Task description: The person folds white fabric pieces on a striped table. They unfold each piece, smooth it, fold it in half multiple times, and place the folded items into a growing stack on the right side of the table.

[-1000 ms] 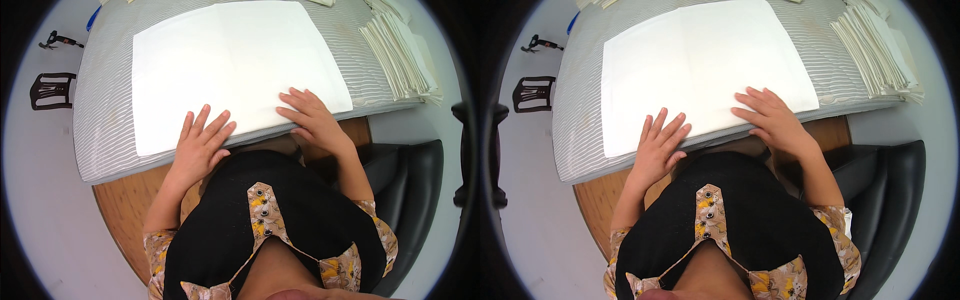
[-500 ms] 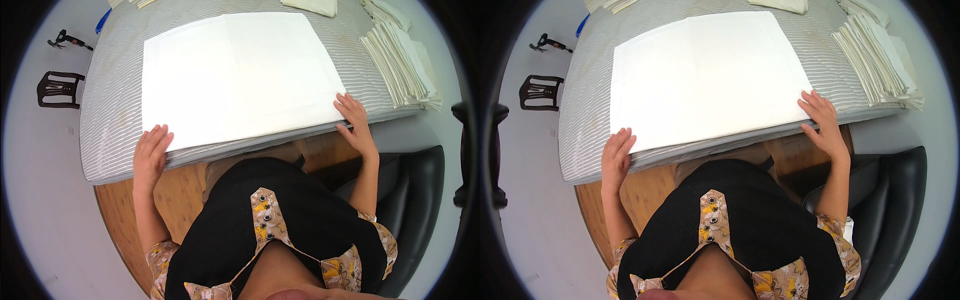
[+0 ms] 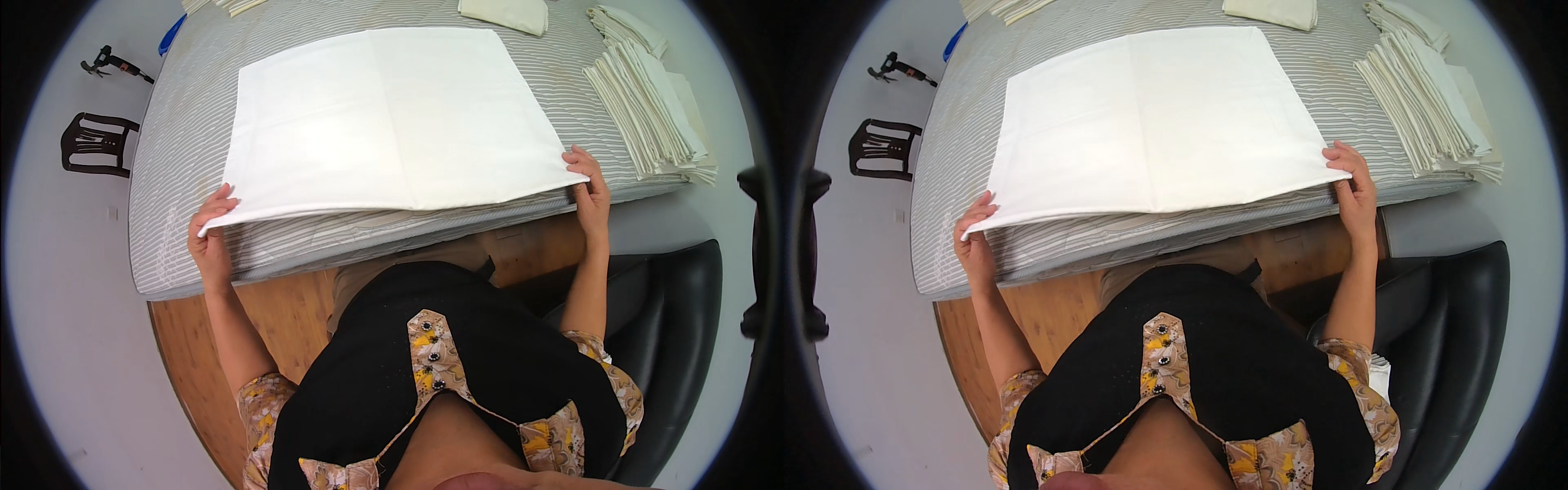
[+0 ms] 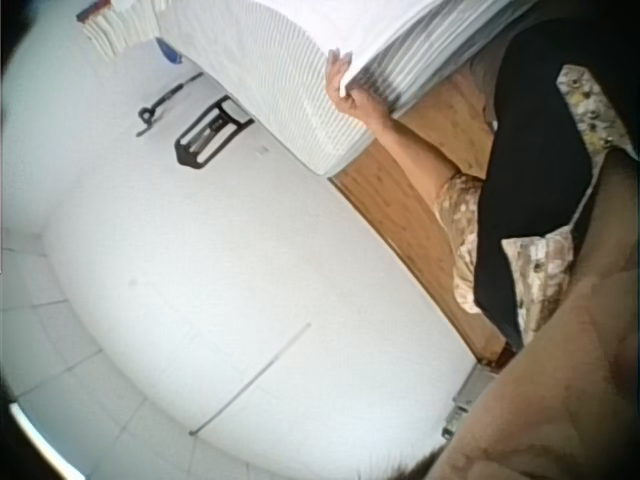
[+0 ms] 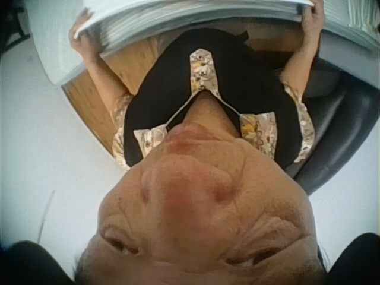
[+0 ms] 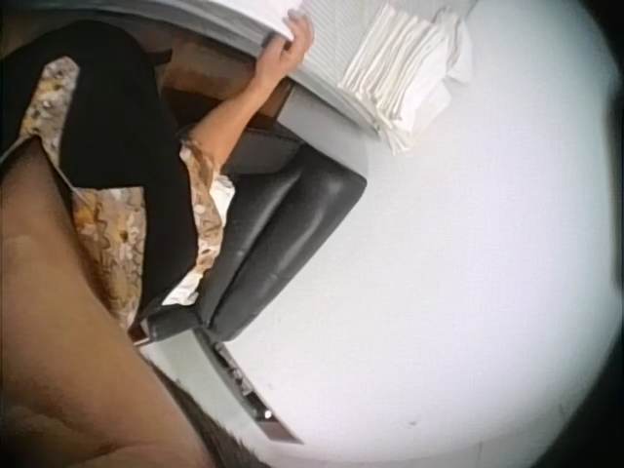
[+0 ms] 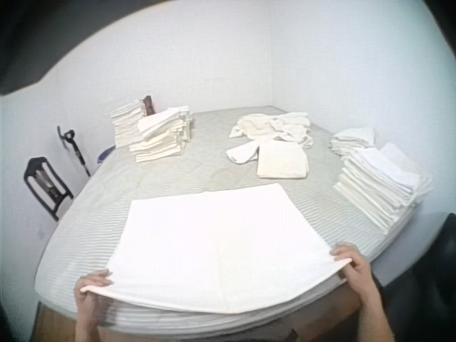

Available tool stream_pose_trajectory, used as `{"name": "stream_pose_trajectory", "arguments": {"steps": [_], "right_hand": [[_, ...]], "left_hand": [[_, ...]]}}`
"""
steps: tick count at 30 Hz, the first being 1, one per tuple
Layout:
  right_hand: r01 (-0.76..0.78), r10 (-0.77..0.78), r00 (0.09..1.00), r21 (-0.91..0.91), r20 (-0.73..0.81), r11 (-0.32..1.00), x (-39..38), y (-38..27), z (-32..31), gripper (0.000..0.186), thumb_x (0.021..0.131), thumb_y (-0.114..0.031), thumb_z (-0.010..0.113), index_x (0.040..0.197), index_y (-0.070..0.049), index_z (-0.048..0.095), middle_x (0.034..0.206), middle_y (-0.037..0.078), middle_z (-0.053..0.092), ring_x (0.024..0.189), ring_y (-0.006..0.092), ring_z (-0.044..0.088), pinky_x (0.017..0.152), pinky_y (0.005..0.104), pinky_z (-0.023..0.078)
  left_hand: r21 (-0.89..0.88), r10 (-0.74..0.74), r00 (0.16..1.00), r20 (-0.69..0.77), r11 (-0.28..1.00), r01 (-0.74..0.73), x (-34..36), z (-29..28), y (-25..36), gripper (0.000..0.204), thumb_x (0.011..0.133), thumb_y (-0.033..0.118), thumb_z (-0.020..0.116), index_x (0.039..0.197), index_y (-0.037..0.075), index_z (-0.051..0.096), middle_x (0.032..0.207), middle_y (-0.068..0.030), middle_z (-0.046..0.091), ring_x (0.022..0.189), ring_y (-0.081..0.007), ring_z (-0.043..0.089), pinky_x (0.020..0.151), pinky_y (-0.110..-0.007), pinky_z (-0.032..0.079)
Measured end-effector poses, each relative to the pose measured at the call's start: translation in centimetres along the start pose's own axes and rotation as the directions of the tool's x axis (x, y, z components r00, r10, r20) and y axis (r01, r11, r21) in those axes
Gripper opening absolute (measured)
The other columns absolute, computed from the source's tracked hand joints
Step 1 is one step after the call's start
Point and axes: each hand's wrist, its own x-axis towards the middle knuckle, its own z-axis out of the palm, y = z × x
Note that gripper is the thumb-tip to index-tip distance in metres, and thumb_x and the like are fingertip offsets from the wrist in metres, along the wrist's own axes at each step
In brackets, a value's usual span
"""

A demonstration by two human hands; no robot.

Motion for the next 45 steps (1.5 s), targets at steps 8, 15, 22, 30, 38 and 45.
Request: {"name": "stream_pose_trajectory", "arguments": {"steps": [8, 15, 22, 30, 38, 45], "right_hand": [[0.211, -0.085, 0.941, 0.372, -0.327, 0.904, 1.5, -2.8, -0.2, 0.015, 0.102, -0.018, 0.061, 0.109, -0.006, 0.06, 0.101, 0.011, 0.067, 0.1, 0.0271, 0.067, 0.11, 0.0555, 0.039], [0.173, -0.009, 0.959, 0.559, -0.285, 0.811, 7.6, -5.4, -0.4, 0.014, 0.102, -0.01, 0.06, 0.113, -0.001, 0.059, 0.1, 0.009, 0.064, 0.084, 0.0193, 0.06, 0.09, 0.0339, 0.05], [-0.355, 0.439, 0.893, 0.443, -0.102, 0.824, 17.9, 1.2, 6.3, 0.021, 0.099, -0.019, 0.066, 0.112, -0.002, 0.066, 0.091, -0.001, 0.063, 0.081, 0.0083, 0.057, 0.072, 0.0244, 0.048], [-0.613, 0.584, 0.789, 0.2, 0.19, 0.764, 19.0, 4.3, 11.7, 0.039, 0.096, -0.025, 0.069, 0.124, 0.001, 0.061, 0.106, 0.007, 0.07, 0.092, 0.0124, 0.065, 0.08, 0.0272, 0.053], [-0.718, 0.66, 0.691, 0.179, 0.295, 0.673, 18.0, 2.0, 10.7, 0.041, 0.096, -0.018, 0.069, 0.128, 0.004, 0.058, 0.111, 0.011, 0.071, 0.094, 0.0152, 0.068, 0.081, 0.0279, 0.056], [-0.717, 0.651, 0.695, 0.239, 0.305, 0.654, 17.8, 2.1, 11.5, 0.034, 0.097, -0.009, 0.067, 0.127, 0.004, 0.058, 0.108, 0.008, 0.071, 0.092, 0.0116, 0.067, 0.082, 0.0256, 0.055]], "left_hand": [[-0.014, 0.25, 0.927, -0.279, 0.964, -0.264, 0.1, -0.9, 5.6, 0.024, 0.109, 0.031, 0.045, 0.111, 0.015, 0.062, 0.086, -0.0085, 0.066, 0.101, -0.0305, 0.067, 0.111, -0.058, 0.04], [0.011, 0.234, 0.94, -0.25, 0.971, -0.239, 3.6, -3.1, 8.6, 0.032, 0.11, 0.026, 0.044, 0.098, 0.003, 0.062, 0.084, -0.0086, 0.064, 0.079, -0.0217, 0.062, 0.077, -0.036, 0.052], [-0.194, -0.324, 0.816, -0.479, 0.945, 0.262, 9.7, -3.0, -1.9, 0.018, 0.102, 0.019, 0.066, 0.087, 0.01, 0.062, 0.083, 0.0022, 0.064, 0.078, -0.0043, 0.055, 0.067, -0.021, 0.047], [0.141, -0.641, 0.692, -0.332, 0.691, 0.709, 9.2, -1.9, -4.3, 0.049, 0.1, 0.018, 0.063, 0.146, 0.006, 0.051, 0.089, -0.0008, 0.063, 0.079, -0.0088, 0.056, 0.073, -0.026, 0.05], [0.361, -0.624, 0.76, -0.181, 0.676, 0.642, 6.1, -2.7, -1.5, 0.043, 0.1, 0.008, 0.06, 0.142, 0.016, 0.061, 0.1, 0.0011, 0.061, 0.09, -0.0102, 0.054, 0.086, -0.024, 0.047], [0.289, -0.573, 0.795, -0.198, 0.741, 0.606, 5.9, -4.0, -2.8, 0.034, 0.102, 0.005, 0.057, 0.132, 0.013, 0.07, 0.102, 0.0042, 0.061, 0.094, -0.0085, 0.053, 0.093, -0.022, 0.043]]}}
